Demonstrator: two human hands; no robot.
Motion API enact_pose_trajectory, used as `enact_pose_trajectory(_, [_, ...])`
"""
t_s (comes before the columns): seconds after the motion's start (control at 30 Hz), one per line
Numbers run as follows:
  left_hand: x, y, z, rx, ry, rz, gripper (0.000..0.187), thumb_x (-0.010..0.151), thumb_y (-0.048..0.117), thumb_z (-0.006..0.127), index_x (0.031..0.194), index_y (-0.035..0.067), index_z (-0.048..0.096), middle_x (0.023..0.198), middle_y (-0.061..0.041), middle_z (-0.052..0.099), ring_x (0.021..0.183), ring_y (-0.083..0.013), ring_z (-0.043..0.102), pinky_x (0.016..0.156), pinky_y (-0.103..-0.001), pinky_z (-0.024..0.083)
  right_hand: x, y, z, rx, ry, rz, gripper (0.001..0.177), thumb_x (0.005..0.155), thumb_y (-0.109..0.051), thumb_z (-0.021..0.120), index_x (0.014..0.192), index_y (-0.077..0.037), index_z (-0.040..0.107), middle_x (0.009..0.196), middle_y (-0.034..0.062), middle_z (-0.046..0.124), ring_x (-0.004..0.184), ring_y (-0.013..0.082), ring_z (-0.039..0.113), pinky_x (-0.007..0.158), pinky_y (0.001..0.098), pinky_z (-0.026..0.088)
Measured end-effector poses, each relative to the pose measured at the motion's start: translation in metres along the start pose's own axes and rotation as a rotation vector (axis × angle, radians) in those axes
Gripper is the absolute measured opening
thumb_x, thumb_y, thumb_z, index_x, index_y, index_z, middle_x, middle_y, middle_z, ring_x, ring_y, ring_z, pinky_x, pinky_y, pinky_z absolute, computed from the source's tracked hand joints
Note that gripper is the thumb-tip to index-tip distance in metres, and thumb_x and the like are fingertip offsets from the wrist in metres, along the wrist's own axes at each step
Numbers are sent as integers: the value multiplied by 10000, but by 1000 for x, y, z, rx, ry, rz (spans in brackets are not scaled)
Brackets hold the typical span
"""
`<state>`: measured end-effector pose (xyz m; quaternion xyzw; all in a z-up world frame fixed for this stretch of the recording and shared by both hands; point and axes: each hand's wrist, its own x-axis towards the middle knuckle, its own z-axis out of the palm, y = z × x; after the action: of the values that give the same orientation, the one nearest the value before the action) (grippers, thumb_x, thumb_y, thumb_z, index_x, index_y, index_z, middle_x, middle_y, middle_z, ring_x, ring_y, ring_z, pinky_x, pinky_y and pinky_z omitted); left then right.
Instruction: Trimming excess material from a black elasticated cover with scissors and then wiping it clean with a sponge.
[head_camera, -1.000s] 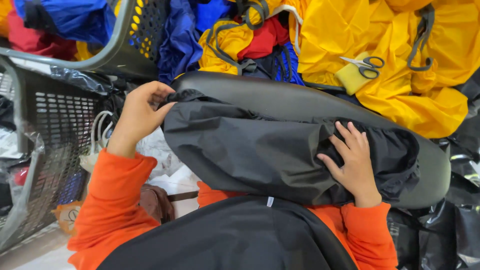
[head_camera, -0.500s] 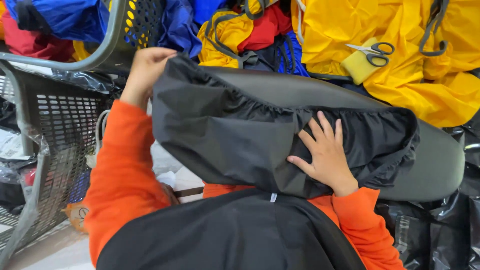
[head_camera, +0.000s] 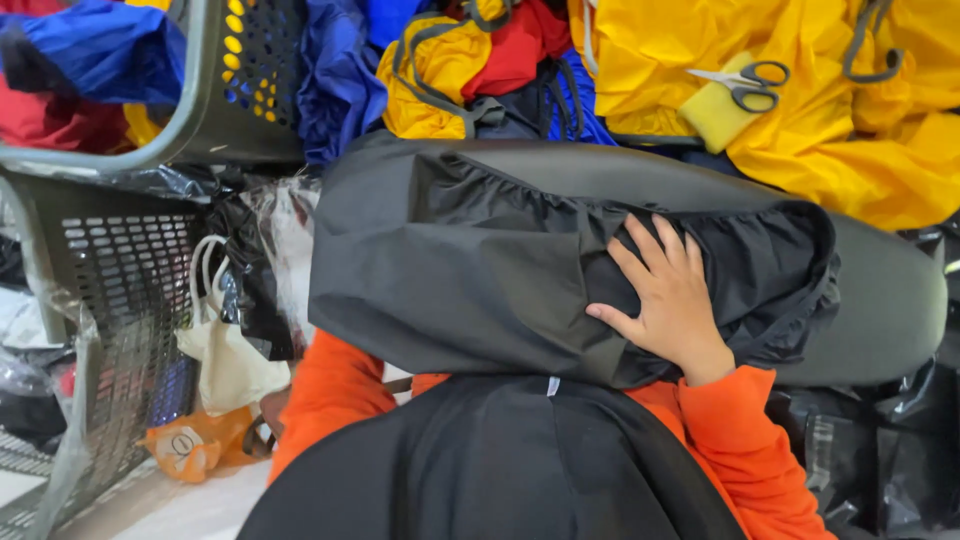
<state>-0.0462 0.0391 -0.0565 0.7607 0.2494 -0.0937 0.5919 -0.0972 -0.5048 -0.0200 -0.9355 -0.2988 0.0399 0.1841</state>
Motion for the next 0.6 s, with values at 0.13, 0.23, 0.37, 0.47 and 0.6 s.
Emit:
enact_pose_trajectory(0.13, [18, -37, -10, 20, 48, 164, 337, 1033, 117, 599, 1358, 121, 689, 1092, -113, 724, 828, -161, 576, 689, -285, 449, -3, 4, -2, -8, 15, 1, 839, 859, -737, 585, 1462, -155, 548, 1618, 149, 418, 1512, 446, 312, 1136, 623, 276])
enact_pose_trajectory(0.23, [28, -59, -14, 32, 83, 286, 318, 1051, 91, 603, 1358, 99, 684, 1131, -148, 717, 925, -200, 606, 776, -315, 485, -3, 13, -3, -8, 19, 27, 852, 863, -737, 582, 1487, -159, 533, 1614, 149, 420, 1501, 445, 327, 1133, 618, 289])
enact_pose_trajectory(0.37, [36, -81, -13, 67, 93, 440, 292, 1076, 57, 608, 1359, 71, 678, 1184, -194, 707, 1055, -252, 646, 893, -353, 532, -2, 19, 0, -33, 40, 61, 867, 859, -750, 578, 1488, -156, 532, 1622, 140, 414, 1508, 426, 326, 1139, 601, 289])
enact_pose_trajectory(0.47, [59, -95, -1, 61, 97, 591, 273, 1094, 31, 612, 1359, 49, 673, 1223, -228, 699, 1152, -291, 677, 980, -383, 568, -9, 21, 2, -42, 55, 120, 858, 836, -750, 615, 1431, -134, 580, 1586, 172, 447, 1511, 450, 304, 1142, 653, 261])
enact_pose_trajectory(0.6, [-43, 82, 33, 28, 257, 533, 348, 1116, 104, 667, 1446, 142, 563, 1320, -108, 662, 1088, -158, 655, 821, -248, 618, -15, 29, 0, -48, 90, 207, 773, 898, -695, 606, 1414, -119, 584, 1542, 174, 480, 1479, 443, 348, 1131, 632, 284])
